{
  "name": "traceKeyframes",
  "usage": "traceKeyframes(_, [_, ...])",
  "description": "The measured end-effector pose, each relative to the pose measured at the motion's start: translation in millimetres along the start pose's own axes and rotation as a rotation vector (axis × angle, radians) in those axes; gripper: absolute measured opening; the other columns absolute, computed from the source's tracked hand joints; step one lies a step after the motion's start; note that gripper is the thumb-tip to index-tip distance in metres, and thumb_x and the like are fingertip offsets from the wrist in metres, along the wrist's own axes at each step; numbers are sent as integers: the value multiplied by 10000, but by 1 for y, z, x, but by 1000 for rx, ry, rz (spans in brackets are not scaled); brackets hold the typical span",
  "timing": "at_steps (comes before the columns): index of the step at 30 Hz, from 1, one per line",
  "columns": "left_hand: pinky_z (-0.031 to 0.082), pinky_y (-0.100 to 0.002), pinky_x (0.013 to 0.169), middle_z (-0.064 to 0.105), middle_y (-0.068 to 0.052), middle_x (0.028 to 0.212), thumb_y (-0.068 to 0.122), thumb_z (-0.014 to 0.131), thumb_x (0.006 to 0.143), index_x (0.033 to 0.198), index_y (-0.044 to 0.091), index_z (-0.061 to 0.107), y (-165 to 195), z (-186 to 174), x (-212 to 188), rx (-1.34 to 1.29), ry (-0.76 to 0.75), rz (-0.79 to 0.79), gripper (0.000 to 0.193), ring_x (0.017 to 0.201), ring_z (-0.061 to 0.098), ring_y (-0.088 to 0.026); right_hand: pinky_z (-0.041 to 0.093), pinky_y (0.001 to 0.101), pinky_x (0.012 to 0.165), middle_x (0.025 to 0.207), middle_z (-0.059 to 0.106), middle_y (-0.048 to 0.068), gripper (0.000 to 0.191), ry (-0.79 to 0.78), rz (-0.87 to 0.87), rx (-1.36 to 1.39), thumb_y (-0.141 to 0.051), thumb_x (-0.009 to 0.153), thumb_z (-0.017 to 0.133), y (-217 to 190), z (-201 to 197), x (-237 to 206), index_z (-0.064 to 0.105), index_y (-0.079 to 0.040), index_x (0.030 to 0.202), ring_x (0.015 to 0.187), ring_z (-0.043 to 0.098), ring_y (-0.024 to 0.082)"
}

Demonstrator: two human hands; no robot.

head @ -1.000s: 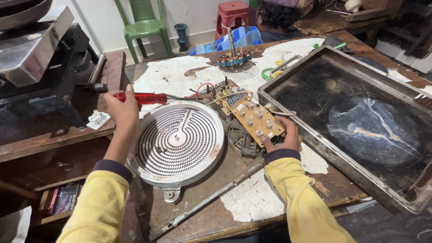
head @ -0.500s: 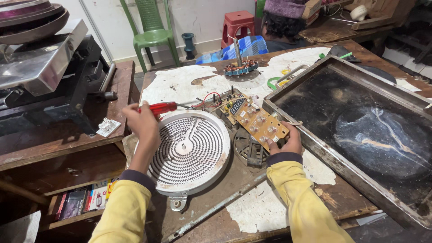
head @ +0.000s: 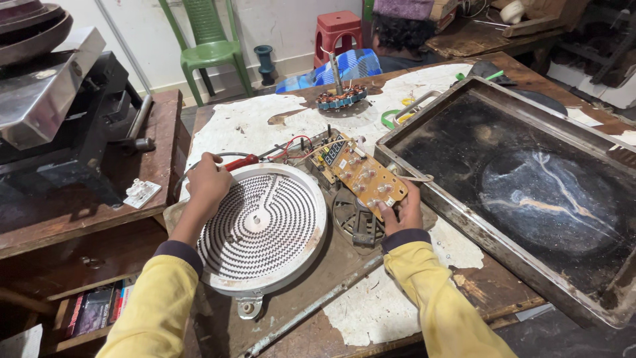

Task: The person uses a screwdriver to adjust components on a circuit board, then brushes the board with a paintbrush. They handle a heating element and a metal tray while working at a cluttered workbench.

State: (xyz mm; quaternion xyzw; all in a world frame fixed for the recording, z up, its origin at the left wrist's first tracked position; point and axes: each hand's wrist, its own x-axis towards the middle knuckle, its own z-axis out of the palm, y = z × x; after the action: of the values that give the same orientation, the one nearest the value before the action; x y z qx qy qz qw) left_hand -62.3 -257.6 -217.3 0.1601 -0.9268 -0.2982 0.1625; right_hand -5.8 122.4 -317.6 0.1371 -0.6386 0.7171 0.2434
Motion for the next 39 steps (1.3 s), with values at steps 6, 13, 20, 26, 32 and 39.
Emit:
traceKeyframes(6, [487, -481, 985, 617, -194, 1261, 48, 661, 899, 1279, 43, 573, 69, -9, -12, -34, 123, 396, 389, 1200, 579, -348, 467, 307, 1070, 1341, 607, 174, 583, 15, -25, -32, 100, 924, 574, -12, 7, -2, 380, -17, 1461, 1245, 594, 199])
traceKeyframes(13, [503, -460, 894, 652, -161, 1130, 94, 743, 875, 1269, 68, 521, 168, 37, -54, -210, -43, 984, 453, 1064, 621, -347, 468, 312, 1090, 1401, 589, 183, 606, -25, -35, -13, -2, 959, 632, -24, 6, -5, 387, -18, 1513, 1290, 593, 215])
traceKeyframes(20, [504, -455, 806, 622, -128, 932, -104, 667, 743, 1162, 84, 538, 177, 61, -57, -373, -34, 842, 477, 930, 624, -321, 509, 331, 1060, 1502, 500, 149, 651, -49, 35, 82, -20, 940, 650, -32, 6, -2, 379, -31, 1532, 1304, 582, 231])
traceKeyframes(26, [508, -371, 716, 570, -118, 846, -143, 602, 864, 1179, 72, 526, 168, 81, -54, -656, -6, 772, 389, 761, 611, -261, 507, 317, 1076, 1503, 519, 151, 617, 62, -7, 29, 73, 946, 586, -25, 17, -4, 405, -21, 1529, 1328, 581, 226])
traceKeyframes(32, [509, -314, 699, 509, -47, 859, -138, 511, 897, 1172, 39, 486, 161, 91, -56, -831, -103, 726, 329, 768, 537, -170, 495, 319, 1091, 1370, 628, 142, 563, 240, -98, -258, 228, 853, 471, -17, 23, -15, 635, -72, 1300, 1313, 645, 237])
traceKeyframes(39, [467, -342, 762, 473, -66, 885, 32, 567, 999, 1240, 28, 495, 148, 87, -66, -698, -255, 727, 252, 801, 488, -186, 465, 372, 1104, 1289, 697, 86, 639, 302, -218, -578, 194, 766, 391, -27, 19, -18, 695, -97, 1248, 1243, 607, 269])
